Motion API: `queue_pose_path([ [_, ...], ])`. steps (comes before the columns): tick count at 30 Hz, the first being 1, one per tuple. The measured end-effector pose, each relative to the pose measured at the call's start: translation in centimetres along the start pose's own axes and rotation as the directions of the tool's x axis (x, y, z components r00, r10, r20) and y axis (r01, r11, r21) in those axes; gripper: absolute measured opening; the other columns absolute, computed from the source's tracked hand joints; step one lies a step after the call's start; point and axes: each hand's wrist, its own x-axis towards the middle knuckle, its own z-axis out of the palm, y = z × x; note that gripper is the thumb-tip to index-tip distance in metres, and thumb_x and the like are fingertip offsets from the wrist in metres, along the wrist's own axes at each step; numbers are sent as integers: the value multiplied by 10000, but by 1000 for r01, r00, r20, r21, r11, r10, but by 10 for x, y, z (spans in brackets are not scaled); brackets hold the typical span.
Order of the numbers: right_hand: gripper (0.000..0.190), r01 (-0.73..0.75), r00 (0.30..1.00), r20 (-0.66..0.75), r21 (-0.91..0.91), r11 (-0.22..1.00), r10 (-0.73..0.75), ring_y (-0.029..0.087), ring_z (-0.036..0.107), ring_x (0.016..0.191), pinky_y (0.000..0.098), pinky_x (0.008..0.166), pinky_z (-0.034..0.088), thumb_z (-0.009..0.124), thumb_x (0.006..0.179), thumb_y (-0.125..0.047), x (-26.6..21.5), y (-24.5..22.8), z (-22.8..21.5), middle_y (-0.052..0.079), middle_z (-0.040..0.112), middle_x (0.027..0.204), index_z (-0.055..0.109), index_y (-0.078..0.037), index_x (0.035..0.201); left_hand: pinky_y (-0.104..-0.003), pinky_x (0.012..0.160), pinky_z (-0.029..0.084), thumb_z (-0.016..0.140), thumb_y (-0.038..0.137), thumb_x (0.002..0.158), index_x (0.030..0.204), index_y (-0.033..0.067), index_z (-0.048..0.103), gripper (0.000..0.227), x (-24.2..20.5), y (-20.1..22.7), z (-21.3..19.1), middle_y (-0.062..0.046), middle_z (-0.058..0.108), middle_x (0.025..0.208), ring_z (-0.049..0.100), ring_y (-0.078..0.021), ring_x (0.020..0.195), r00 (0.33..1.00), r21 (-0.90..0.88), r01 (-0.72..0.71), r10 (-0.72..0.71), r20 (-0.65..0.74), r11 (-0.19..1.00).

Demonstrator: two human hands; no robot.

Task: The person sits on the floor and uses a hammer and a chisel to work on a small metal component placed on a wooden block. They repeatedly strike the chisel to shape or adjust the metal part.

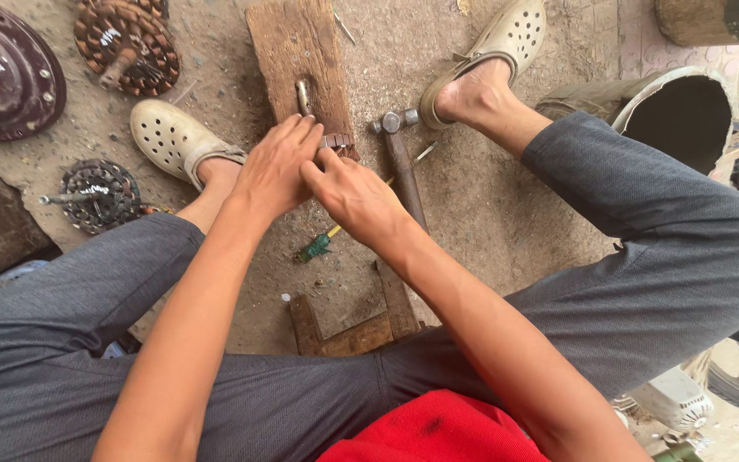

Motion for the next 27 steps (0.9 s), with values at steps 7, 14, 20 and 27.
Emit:
queue_pose_path([
  [7, 257, 17, 999, -45, 158, 987, -10, 400, 671, 846, 482, 729, 548, 530, 902, 39, 8, 7, -20, 222, 560, 1110, 476, -32, 1143, -436, 847, 583, 646, 149, 876, 1286, -26, 627, 446, 25, -7, 0, -184, 727, 1056, 715, -346, 975, 931, -75, 128, -94, 353, 989],
  [14, 287, -66, 997, 37, 65, 996, 64, 357, 699, 816, 480, 666, 546, 538, 946, 10, 17, -4, -17, 208, 520, 1151, 439, -13, 1214, -465, 753, 577, 643, 115, 893, 1326, -18, 617, 453, 11, -15, 10, -208, 712, 982, 714, -372, 856, 987, -40, -82, 87, 132, 996],
  [20, 695, -259, 927, 205, 956, 138, 314, 304, 670, 995, 388, 822, 609, 742, 872, -181, 1, 56, -4, 209, 590, 1219, 429, 20, 1459, -471, 807, 586, 605, -17, 850, 1308, 42, 581, 463, 25, -15, -7, -162, 708, 1086, 726, -365, 931, 869, 16, -43, 30, 493, 999],
  [27, 1099, -944, 244, 165, 266, 195, 956, 454, 533, 1206, 480, 988, 455, 988, 613, -370, -89, 142, 118, 315, 481, 1381, 365, 111, 1380, -475, 758, 589, 618, -49, 808, 1409, -11, 526, 609, 45, -4, -38, -177, 690, 1064, 720, -382, 870, 849, -42, -61, 74, 522, 997],
])
